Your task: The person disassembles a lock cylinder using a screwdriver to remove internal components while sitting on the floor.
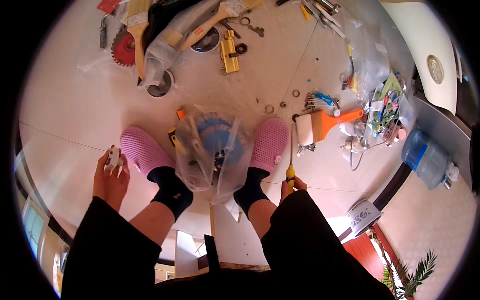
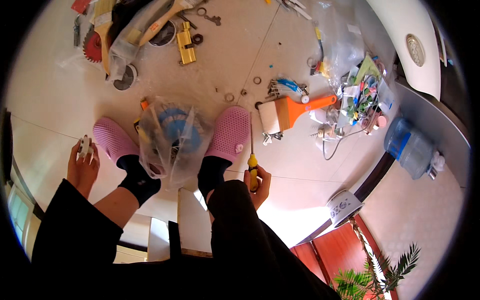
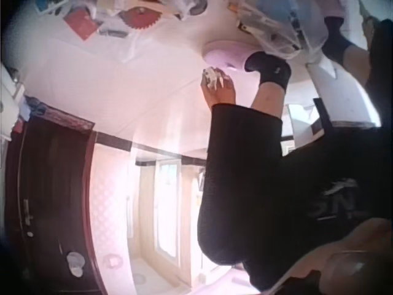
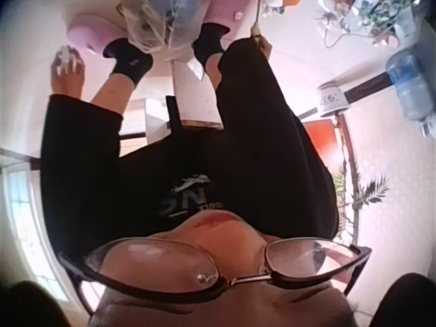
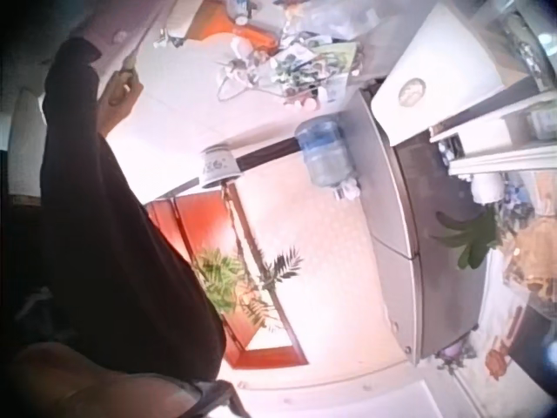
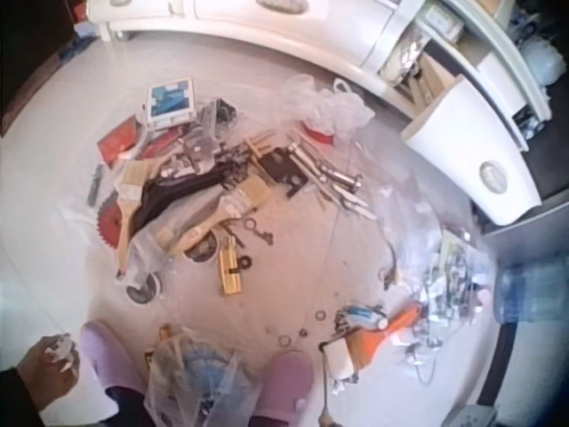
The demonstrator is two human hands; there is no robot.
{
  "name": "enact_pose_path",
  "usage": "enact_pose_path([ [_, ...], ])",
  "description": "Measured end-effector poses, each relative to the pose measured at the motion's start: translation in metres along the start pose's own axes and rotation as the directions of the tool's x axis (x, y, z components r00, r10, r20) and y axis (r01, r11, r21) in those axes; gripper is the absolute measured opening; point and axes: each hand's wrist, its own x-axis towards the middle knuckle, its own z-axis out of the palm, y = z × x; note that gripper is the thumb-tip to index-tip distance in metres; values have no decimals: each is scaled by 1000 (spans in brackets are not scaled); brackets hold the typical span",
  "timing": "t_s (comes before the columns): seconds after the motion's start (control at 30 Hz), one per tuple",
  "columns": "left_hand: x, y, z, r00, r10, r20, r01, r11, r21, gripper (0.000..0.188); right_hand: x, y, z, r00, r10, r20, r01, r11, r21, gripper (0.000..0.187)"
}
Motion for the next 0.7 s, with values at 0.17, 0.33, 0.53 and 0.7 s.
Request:
enact_pose_path([
  [0.17, -19, 15, -21, 993, -31, -114, 33, 999, 15, 33, -9, 24, 10, 968, -250, 24, 249, 946, -206, 35],
  [0.33, -24, 12, -21, 996, -88, -20, 86, 993, -77, 31, -15, 35, 14, 968, -250, 17, 245, 957, 153, 36],
  [0.53, -21, 8, -22, 989, -121, 87, 128, 988, -89, 31, 8, 6, -33, 931, -343, 128, 363, 909, -204, 35],
  [0.7, -13, 6, -29, 984, -138, 112, 150, 983, -106, 31, 56, -66, -75, 909, -324, 262, 391, 882, -264, 29],
])
